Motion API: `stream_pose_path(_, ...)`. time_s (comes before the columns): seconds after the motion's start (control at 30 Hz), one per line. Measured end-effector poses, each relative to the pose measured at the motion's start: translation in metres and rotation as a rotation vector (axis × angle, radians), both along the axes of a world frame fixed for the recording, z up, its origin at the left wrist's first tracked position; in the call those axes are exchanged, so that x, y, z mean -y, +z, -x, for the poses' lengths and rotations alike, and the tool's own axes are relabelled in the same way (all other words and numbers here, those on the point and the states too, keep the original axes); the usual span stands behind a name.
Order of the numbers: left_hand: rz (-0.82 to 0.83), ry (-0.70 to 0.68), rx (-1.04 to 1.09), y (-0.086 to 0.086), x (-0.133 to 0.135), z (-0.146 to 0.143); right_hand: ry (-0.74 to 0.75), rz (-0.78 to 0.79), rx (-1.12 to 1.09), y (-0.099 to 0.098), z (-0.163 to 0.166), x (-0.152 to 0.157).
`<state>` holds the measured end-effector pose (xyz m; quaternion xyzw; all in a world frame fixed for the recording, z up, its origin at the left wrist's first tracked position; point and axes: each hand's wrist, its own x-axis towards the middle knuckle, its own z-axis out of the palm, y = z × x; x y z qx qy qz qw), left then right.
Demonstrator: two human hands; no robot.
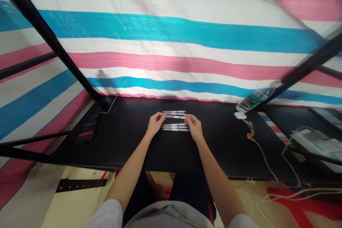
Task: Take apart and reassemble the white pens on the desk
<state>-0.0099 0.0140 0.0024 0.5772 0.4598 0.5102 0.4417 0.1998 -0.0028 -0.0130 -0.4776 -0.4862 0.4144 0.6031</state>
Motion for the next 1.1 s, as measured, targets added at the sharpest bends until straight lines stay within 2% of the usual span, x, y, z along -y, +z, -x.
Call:
stream_pose_path(0.13, 0.002, -0.043, 0.029, 0.001, 0.003, -0.002, -0.003, 0.014, -0.005, -0.001, -0.002, 0.001)
stream_pose_path(0.37, -0.025, -0.049, -0.064, 0.0, 0.003, 0.0, 0.031, 0.023, 0.119, 0.002, -0.002, 0.003)
stream_pose_path(0.57, -0.047, 0.04, -0.179, 0.004, 0.004, 0.001, 0.039, -0.046, 0.171, 0.001, 0.001, 0.004)
stream_pose_path(0.77, -0.056, 0.051, -0.173, 0.004, 0.005, -0.001, -0.074, -0.134, 0.404, 0.008, 0.004, 0.011)
stream_pose_path(0.93, -0.048, 0.04, -0.167, 0.003, 0.005, -0.001, -0.057, -0.097, 0.389, 0.012, 0.005, 0.012)
stream_pose_path(1.1, -0.046, 0.019, -0.164, 0.005, 0.007, -0.001, -0.049, -0.175, 0.427, 0.012, 0.003, 0.01)
